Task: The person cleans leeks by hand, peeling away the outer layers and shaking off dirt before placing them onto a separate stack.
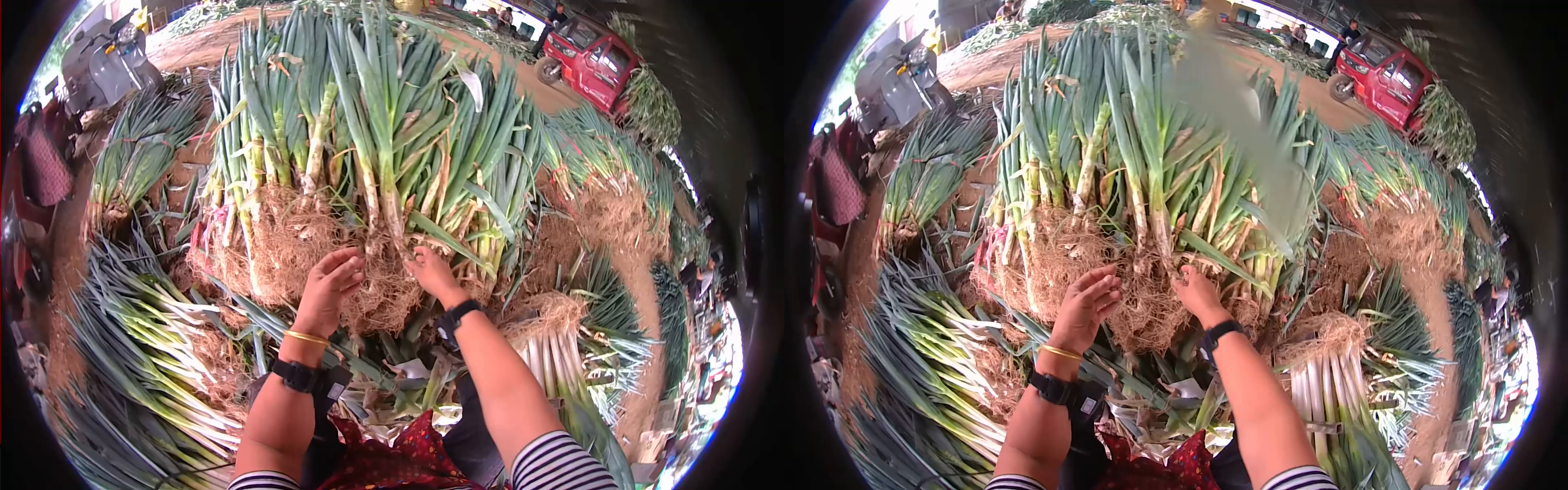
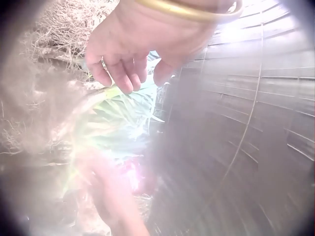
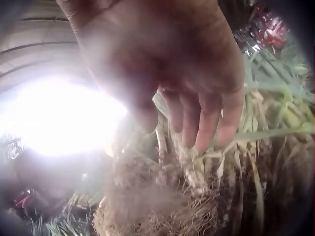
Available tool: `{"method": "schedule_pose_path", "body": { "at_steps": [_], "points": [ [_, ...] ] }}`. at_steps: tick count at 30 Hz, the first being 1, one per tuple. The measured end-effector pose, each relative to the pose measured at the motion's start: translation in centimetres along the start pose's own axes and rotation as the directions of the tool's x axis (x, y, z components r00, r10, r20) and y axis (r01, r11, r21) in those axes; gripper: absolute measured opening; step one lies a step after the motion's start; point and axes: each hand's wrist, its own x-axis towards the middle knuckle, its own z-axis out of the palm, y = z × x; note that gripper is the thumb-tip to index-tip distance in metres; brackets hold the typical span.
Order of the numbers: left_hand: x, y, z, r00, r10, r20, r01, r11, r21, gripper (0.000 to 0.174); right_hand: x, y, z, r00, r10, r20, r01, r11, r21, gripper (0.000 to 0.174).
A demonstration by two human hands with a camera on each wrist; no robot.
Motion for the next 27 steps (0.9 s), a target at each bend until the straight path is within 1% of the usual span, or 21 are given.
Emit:
{"method": "schedule_pose_path", "body": {
  "at_steps": [1,2,4,5,6,7,8,9,10,12,13,15,16,18,20,21,22,24,25,26,27],
  "points": [
    [-0.3,0.4,-0.1,1.000,0.008,0.029,-0.008,1.000,-0.006,0.029,1.0,-0.2,0.5,0.994,0.092,0.057,-0.092,0.996,-0.003,0.059],
    [-0.4,1.0,-0.1,0.998,0.017,0.059,-0.016,1.000,-0.011,0.030,1.6,-0.3,1.0,0.994,0.088,0.059,-0.087,0.996,-0.012,0.059],
    [-0.4,1.7,-0.5,0.998,0.027,0.057,-0.025,0.998,-0.049,0.030,2.2,-1.9,1.2,0.989,0.131,0.066,-0.132,0.991,0.022,0.071],
    [-0.3,2.0,-0.7,0.998,0.043,0.055,-0.040,0.998,-0.053,0.030,2.4,-2.5,0.7,0.981,0.143,0.127,-0.157,0.982,0.106,0.081],
    [-0.2,2.3,-0.9,0.997,0.058,0.053,-0.055,0.997,-0.056,0.030,3.0,-3.1,0.1,0.983,0.137,0.126,-0.149,0.984,0.096,0.081],
    [-0.1,2.4,-1.1,0.996,0.065,0.055,-0.061,0.996,-0.065,0.030,3.4,-3.5,-0.7,0.967,0.105,0.231,-0.167,0.949,0.267,0.082],
    [0.1,2.6,-1.3,0.997,0.064,0.046,-0.061,0.996,-0.071,0.030,3.7,-3.9,-1.2,0.944,0.055,0.326,-0.198,0.883,0.426,0.082],
    [0.2,2.7,-1.5,0.997,0.063,0.039,-0.060,0.995,-0.076,0.030,3.9,-4.1,-1.5,0.973,0.027,0.230,-0.125,0.898,0.421,0.081],
    [0.2,2.8,-1.6,0.997,0.069,0.046,-0.065,0.995,-0.080,0.030,3.0,-5.3,-2.7,0.975,0.025,0.223,-0.118,0.901,0.417,0.081],
    [0.0,3.0,-1.6,0.996,0.087,0.035,-0.084,0.993,-0.080,0.029,-1.5,-10.1,-6.7,0.990,-0.045,0.131,-0.044,0.796,0.604,0.076],
    [-0.2,3.1,-1.5,0.995,0.098,0.027,-0.096,0.994,-0.047,0.028,-3.8,-11.8,-8.2,0.992,-0.044,0.121,-0.038,0.798,0.601,0.076],
    [-0.4,3.1,-1.3,0.994,0.107,0.028,-0.105,0.993,-0.044,0.027,-9.3,-14.3,-10.1,0.993,-0.115,-0.004,0.109,0.926,0.362,0.055],
    [-0.4,3.0,-1.1,0.993,0.113,0.019,-0.112,0.993,-0.037,0.027,-11.7,-14.7,-10.5,0.986,-0.159,-0.056,0.168,0.960,0.224,0.045],
    [-0.3,2.3,-0.6,0.992,0.123,0.022,-0.122,0.991,-0.052,0.028,-16.5,-13.6,-9.8,0.930,-0.348,-0.115,0.359,0.929,0.090,0.051],
    [-0.1,1.4,-0.1,0.987,0.157,0.034,-0.153,0.983,-0.097,0.030,-21.5,-10.7,-7.7,0.843,-0.525,-0.115,0.508,0.849,-0.148,0.049],
    [0.5,0.5,0.0,0.988,0.148,0.053,-0.143,0.986,-0.087,0.031,-23.9,-10.8,-7.3,0.928,-0.370,-0.037,0.371,0.929,0.008,0.049],
    [1.2,-0.4,0.2,0.990,0.132,0.049,-0.127,0.988,-0.085,0.031,-26.1,-11.0,-7.1,0.975,-0.213,0.067,0.201,0.968,0.150,0.049],
    [1.8,-2.3,0.8,0.987,-0.083,0.138,0.110,0.973,-0.201,0.032,-29.9,-9.2,-6.3,0.945,-0.272,0.182,0.296,0.948,-0.121,0.050],
    [1.0,-2.2,2.2,0.975,-0.204,0.082,0.218,0.949,-0.227,0.033,-31.1,-7.4,-4.9,0.953,-0.251,0.170,0.275,0.952,-0.132,0.053],
    [0.6,-2.9,2.8,0.972,-0.220,0.084,0.234,0.947,-0.219,0.033,-32.3,-6.1,-4.4,0.957,-0.237,0.168,0.259,0.958,-0.126,0.053],
    [0.4,-3.4,3.5,0.968,-0.223,0.113,0.245,0.938,-0.245,0.035,-33.0,-5.5,-4.3,0.972,-0.186,0.147,0.212,0.958,-0.193,0.054]
  ]
}}
